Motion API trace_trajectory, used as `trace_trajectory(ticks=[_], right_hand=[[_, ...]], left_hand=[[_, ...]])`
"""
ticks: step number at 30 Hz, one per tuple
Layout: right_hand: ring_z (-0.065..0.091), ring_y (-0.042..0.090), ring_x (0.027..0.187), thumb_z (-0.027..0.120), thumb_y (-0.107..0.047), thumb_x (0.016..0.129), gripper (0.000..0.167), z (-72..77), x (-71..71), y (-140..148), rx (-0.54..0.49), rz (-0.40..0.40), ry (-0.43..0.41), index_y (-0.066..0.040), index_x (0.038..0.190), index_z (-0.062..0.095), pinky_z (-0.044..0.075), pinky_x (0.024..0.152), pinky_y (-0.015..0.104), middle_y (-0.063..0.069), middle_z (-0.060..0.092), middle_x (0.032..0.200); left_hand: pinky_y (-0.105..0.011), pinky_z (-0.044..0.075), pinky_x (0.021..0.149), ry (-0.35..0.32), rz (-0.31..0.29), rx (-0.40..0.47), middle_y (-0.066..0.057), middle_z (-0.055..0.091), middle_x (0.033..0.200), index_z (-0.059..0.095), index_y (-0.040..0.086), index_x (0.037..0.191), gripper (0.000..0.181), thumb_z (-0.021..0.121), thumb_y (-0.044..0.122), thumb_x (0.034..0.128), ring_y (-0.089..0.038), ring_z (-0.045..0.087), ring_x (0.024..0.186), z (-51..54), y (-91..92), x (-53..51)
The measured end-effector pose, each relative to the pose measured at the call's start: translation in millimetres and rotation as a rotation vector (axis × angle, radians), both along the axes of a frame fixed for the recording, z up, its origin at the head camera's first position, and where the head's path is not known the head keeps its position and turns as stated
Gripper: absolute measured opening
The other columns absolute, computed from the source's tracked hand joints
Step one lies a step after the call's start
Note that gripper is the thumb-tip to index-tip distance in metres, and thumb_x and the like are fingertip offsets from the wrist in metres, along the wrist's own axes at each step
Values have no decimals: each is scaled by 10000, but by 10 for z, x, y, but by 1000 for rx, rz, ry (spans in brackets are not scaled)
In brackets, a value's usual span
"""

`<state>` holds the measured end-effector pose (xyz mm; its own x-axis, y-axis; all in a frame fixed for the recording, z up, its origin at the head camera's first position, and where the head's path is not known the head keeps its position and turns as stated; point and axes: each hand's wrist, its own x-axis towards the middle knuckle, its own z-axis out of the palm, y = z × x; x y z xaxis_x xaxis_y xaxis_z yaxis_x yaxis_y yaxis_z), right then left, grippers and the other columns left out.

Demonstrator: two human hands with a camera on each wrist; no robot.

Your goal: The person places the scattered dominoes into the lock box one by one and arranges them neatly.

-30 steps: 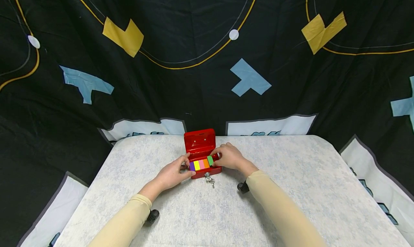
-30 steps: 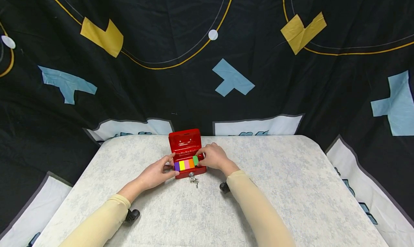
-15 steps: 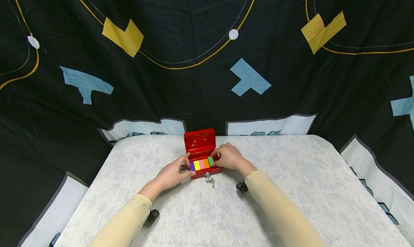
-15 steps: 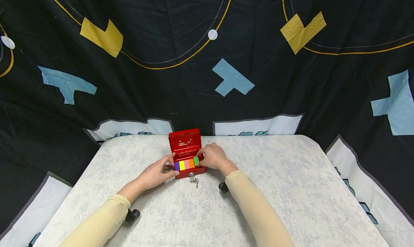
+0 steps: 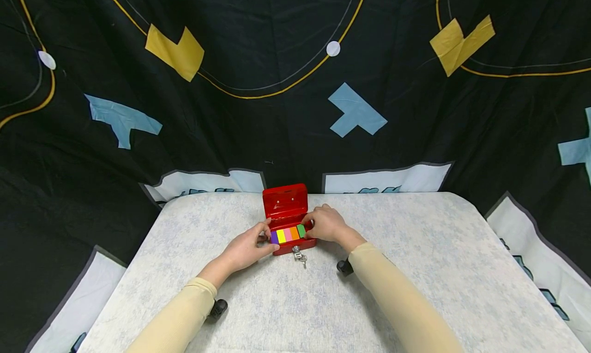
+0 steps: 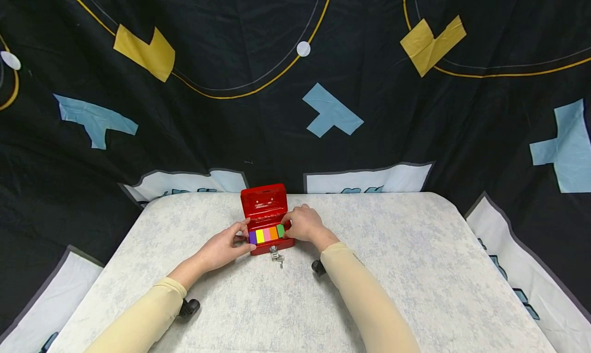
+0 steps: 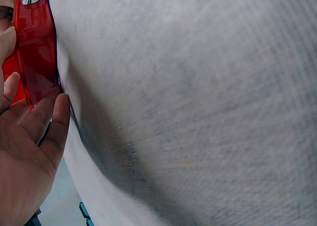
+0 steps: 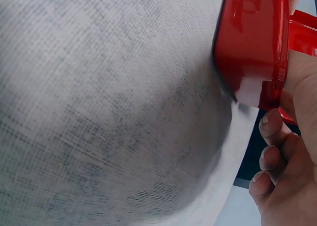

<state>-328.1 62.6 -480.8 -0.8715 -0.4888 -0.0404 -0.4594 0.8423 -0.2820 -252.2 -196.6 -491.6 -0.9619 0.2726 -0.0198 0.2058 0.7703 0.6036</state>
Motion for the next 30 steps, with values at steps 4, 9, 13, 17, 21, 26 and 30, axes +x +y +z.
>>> trace_trajectory(ticks=[4,9,13,17,21,26,30], right_hand=[[505,160,942,831,-341,833,358,-10,-12,-3,26,5,2,-252,1175,776,458,796,321,-64,644,955],[504,158,947,827,-336,837,358,-25,-32,-7,33,-1,-3,-255,1182,773,460,796,316,-61,648,971],[505,159,952,828,-339,839,358,-27,-35,-8,34,0,-10,-253,1182,773,461,800,318,-58,650,977],[506,160,961,828,-338,839,358,-14,-27,-12,37,0,-17,-253,1182,773,462,804,320,-52,650,983],[505,163,970,827,-335,840,359,-3,-19,-16,32,-3,-27,-250,1184,773,466,810,325,-44,655,1002],[506,164,974,829,-340,840,365,-13,-15,-19,26,-7,-32,-257,1191,771,471,809,323,-38,659,1027],[507,165,969,832,-344,836,364,-14,-11,-20,25,-6,-29,-260,1186,773,469,805,322,-37,660,1024]], left_hand=[[-360,443,723,-1,1,0,1,353,1642,531,221,1041,331,755,429,912,-165,540,802,-2,-1,-1],[-354,439,711,-4,2,-2,-2,350,1643,533,219,1043,334,755,432,913,-160,531,777,-1,-4,-2],[-350,439,686,-5,0,0,-11,348,1645,533,212,1048,339,755,431,913,-154,523,722,4,-6,-1],[-347,441,671,-1,-5,7,-16,347,1646,533,206,1048,344,753,434,915,-148,528,721,10,-6,-1],[-346,446,682,0,-3,1,-7,346,1646,536,207,1052,341,753,432,915,-146,535,725,10,-7,-3],[-354,454,712,4,-8,5,-11,357,1640,539,202,1057,336,756,417,916,-149,545,752,9,-8,0],[-377,480,803,8,-10,14,1,364,1635,540,201,1055,333,754,416,918,-158,607,910,9,-11,10]])
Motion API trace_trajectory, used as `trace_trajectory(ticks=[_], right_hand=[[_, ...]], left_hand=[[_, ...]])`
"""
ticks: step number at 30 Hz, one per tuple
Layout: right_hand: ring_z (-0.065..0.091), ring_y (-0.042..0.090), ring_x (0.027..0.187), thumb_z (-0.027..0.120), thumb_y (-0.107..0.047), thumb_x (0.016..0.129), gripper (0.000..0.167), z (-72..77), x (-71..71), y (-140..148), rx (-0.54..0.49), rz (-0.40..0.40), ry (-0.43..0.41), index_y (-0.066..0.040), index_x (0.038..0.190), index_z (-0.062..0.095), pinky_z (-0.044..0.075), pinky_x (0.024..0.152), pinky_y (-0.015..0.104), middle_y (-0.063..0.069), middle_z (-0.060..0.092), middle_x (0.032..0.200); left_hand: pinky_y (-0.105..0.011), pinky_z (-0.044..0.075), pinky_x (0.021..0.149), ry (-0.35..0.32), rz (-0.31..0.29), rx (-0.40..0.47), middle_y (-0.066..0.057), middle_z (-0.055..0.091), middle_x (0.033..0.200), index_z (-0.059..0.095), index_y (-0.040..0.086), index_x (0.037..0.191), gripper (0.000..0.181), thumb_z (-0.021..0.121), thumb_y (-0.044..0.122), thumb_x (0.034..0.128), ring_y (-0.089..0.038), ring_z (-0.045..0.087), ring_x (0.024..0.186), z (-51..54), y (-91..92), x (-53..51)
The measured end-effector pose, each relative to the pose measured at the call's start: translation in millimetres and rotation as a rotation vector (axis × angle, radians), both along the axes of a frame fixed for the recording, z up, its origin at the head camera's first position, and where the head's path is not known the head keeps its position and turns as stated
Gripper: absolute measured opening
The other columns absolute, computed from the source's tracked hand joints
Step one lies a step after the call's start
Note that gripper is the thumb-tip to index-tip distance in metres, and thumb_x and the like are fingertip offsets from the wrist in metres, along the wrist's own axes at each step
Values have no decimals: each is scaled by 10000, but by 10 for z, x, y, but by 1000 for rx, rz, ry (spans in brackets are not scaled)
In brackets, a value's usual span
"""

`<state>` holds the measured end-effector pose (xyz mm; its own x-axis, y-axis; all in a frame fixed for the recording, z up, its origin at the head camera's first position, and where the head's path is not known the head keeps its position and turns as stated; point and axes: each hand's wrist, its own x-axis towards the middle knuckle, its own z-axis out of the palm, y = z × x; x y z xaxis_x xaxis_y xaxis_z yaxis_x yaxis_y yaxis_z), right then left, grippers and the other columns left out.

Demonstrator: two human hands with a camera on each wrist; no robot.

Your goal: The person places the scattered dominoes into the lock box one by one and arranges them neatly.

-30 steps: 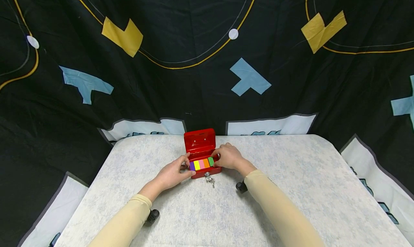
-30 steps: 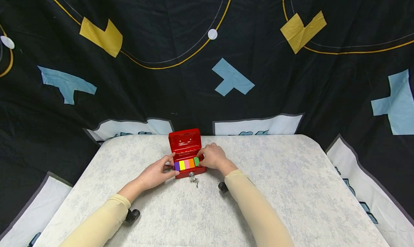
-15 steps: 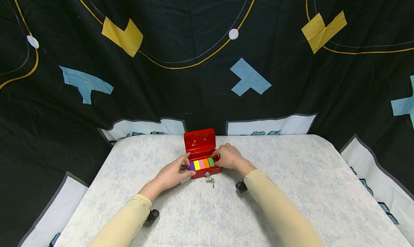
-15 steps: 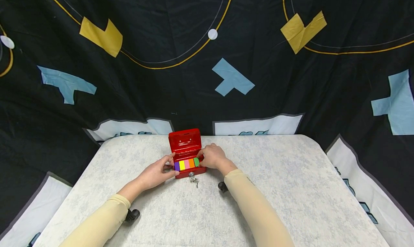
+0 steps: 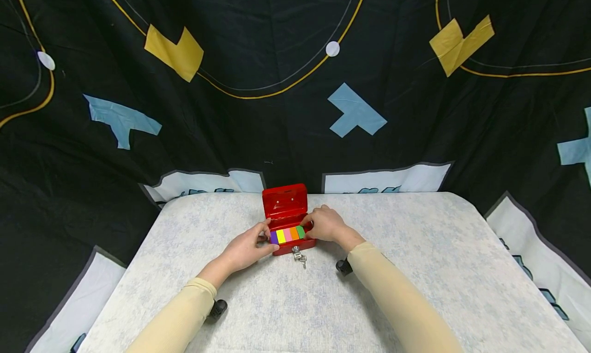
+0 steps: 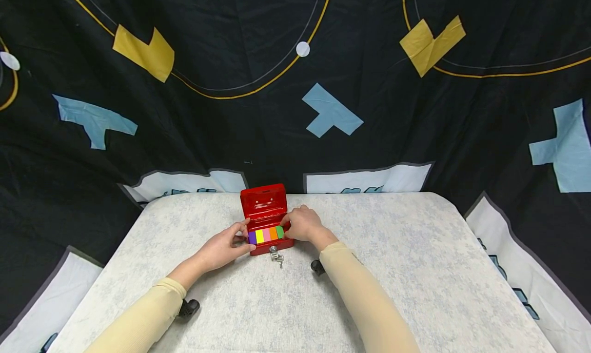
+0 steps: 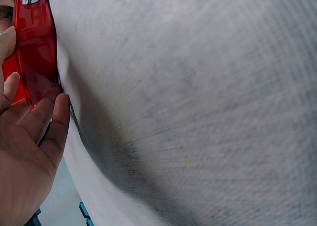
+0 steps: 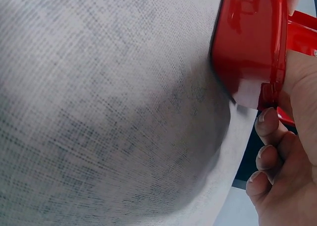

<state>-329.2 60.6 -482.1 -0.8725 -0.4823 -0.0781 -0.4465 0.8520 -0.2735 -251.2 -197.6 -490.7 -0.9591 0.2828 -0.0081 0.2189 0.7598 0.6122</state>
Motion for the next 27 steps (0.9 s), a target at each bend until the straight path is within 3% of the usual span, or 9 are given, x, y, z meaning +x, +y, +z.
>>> trace_trajectory(ticks=[4,17,27], right_hand=[[507,163,963,832,-343,838,361,10,7,-2,0,3,6,-257,1184,775,463,802,318,-37,665,1023],[505,158,950,849,-348,825,369,3,9,-3,-23,1,8,-247,1172,778,461,796,314,-45,660,995],[503,161,962,843,-341,831,370,-1,12,0,-26,-7,0,-247,1182,774,460,796,312,-41,664,1019]], left_hand=[[-388,484,861,0,0,4,9,362,1636,538,197,1059,339,749,425,922,-170,617,1036,4,-1,11],[-354,462,728,-1,5,-5,-5,354,1642,537,205,1045,336,750,433,919,-165,578,887,-4,3,-7],[-366,469,787,-7,1,-7,2,354,1640,538,206,1055,335,750,427,919,-176,590,995,19,7,6]])
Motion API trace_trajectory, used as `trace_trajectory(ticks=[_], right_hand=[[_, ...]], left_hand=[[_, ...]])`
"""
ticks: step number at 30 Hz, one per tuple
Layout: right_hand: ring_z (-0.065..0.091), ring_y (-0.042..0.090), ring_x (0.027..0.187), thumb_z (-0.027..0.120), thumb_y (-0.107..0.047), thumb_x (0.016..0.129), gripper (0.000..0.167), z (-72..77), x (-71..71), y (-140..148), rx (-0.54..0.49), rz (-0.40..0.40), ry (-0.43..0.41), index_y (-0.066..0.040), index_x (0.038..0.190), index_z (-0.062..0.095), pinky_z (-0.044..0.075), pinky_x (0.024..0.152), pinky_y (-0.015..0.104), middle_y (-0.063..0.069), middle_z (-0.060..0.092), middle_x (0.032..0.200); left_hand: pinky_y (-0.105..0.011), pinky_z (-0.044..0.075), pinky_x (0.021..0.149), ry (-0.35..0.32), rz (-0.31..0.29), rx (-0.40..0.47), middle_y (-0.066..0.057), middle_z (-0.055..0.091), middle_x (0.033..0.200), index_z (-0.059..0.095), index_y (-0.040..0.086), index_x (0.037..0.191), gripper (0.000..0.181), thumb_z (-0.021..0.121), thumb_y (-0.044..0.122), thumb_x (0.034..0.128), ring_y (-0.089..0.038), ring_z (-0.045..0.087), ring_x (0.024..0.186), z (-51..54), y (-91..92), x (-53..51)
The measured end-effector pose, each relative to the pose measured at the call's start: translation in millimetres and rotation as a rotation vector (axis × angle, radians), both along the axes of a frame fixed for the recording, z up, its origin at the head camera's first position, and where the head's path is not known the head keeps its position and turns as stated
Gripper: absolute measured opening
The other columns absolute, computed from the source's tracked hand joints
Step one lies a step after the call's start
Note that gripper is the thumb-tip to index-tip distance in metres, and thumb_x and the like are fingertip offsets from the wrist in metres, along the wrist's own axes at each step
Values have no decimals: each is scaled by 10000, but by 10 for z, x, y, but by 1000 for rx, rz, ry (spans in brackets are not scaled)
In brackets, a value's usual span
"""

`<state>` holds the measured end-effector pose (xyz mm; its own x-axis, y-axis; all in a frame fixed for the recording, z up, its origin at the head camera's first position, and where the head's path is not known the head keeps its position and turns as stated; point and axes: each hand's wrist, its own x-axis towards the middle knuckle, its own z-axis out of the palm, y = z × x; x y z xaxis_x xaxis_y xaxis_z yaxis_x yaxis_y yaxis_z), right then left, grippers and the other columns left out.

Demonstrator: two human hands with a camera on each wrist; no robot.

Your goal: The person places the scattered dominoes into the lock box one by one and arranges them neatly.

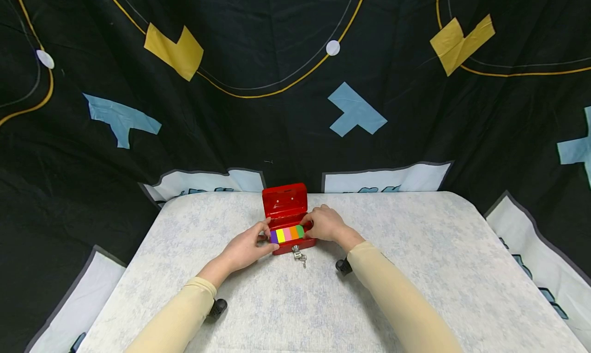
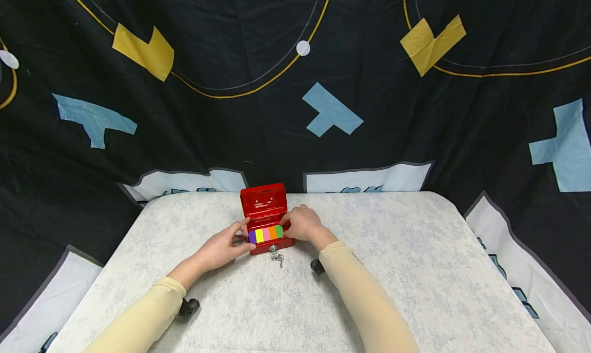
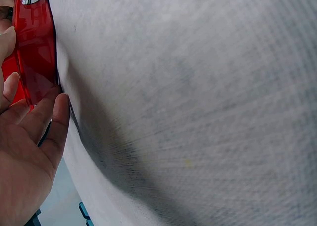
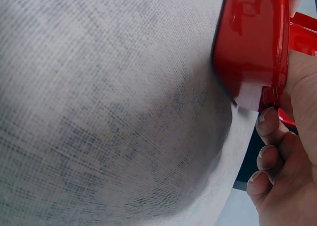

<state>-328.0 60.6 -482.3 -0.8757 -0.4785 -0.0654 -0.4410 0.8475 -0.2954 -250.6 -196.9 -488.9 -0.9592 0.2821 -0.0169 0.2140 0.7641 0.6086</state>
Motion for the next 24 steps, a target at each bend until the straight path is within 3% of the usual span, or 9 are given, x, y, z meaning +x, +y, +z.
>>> trace_trajectory(ticks=[11,24], right_hand=[[498,164,969,840,-334,838,352,-6,3,-2,-11,2,-4,-240,1172,776,454,807,318,-38,670,1038],[500,166,974,840,-343,839,364,-13,-6,6,-19,8,-3,-243,1182,772,458,814,323,-35,667,1048]], left_hand=[[-399,495,860,3,1,9,8,364,1635,534,205,1058,348,751,437,917,-168,621,1007,-9,-1,-1],[-360,471,778,1,8,5,0,365,1635,531,209,1052,353,762,434,909,-137,565,829,-19,2,-11]])
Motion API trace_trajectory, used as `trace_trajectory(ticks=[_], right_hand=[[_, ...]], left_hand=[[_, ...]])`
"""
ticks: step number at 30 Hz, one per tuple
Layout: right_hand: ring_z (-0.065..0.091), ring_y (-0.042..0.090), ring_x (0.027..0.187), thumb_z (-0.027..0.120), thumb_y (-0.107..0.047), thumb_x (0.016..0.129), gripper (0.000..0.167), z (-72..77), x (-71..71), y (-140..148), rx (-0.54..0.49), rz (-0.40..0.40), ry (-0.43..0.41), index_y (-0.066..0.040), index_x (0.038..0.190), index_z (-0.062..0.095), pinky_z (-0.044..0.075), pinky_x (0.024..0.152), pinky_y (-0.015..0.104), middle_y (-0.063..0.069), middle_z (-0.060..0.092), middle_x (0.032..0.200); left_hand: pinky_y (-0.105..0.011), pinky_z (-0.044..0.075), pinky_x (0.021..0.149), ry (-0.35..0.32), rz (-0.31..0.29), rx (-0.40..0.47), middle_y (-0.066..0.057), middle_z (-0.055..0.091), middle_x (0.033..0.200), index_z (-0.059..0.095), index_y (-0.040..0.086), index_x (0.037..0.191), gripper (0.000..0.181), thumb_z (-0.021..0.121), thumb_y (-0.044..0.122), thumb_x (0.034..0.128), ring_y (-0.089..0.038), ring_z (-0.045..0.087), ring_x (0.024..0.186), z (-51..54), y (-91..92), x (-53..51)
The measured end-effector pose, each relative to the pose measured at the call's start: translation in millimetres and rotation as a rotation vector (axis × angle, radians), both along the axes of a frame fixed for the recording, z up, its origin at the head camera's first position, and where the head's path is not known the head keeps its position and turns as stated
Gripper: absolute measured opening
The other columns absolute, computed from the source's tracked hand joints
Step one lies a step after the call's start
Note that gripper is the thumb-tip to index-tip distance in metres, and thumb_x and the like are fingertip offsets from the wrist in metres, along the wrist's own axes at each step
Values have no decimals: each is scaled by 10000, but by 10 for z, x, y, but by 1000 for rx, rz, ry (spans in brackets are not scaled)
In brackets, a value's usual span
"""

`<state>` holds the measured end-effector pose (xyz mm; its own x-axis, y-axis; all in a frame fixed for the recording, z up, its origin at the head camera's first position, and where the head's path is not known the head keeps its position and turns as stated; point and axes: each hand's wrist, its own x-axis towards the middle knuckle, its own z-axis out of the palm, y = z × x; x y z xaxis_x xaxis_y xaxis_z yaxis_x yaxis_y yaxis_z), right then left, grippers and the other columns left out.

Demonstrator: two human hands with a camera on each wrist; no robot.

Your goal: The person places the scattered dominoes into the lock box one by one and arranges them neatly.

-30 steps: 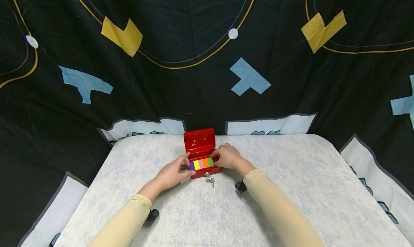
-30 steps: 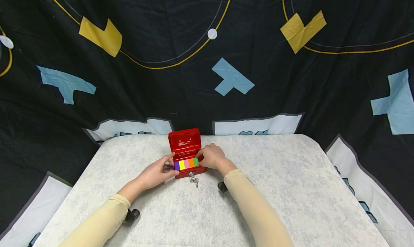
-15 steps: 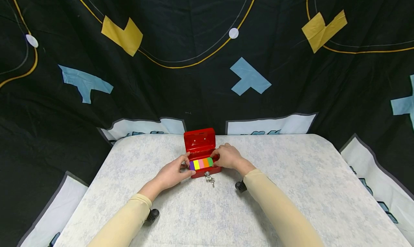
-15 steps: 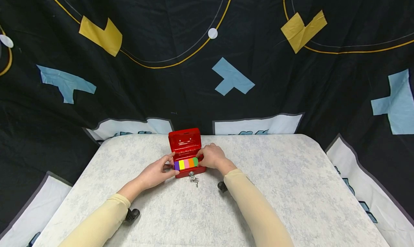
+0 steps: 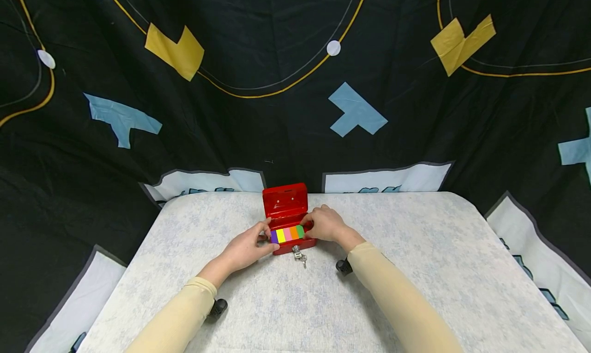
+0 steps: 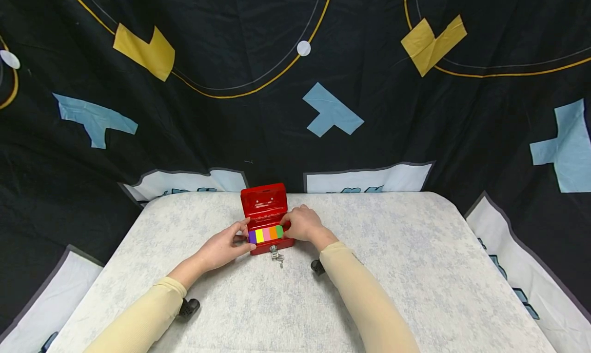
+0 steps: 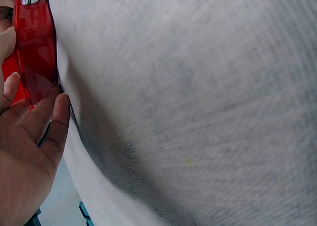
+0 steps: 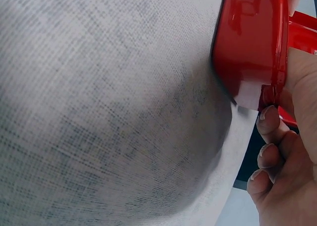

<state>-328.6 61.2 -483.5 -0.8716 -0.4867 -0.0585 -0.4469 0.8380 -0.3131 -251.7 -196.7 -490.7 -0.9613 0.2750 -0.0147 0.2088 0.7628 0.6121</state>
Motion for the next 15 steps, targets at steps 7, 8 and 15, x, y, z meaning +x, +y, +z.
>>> trace_trajectory(ticks=[7,8,15], right_hand=[[504,162,981,848,-368,820,395,-5,-17,13,-15,-4,-9,-244,1187,770,475,811,326,-42,664,1035],[504,162,977,847,-374,821,398,-3,-19,16,-15,-1,-7,-244,1189,770,474,809,326,-43,662,1028],[495,162,929,832,-360,841,371,34,-10,45,-52,21,-3,-235,1185,776,452,770,322,-62,627,911]], left_hand=[[-361,459,753,-3,-1,-3,0,358,1639,532,206,1058,353,763,429,910,-145,547,765,0,2,-3],[-358,457,752,-2,-2,-4,-1,357,1640,532,207,1059,352,762,430,911,-141,546,770,1,3,-3],[-380,482,823,1,0,-4,4,360,1637,533,206,1057,349,757,434,914,-151,599,922,7,3,11]])
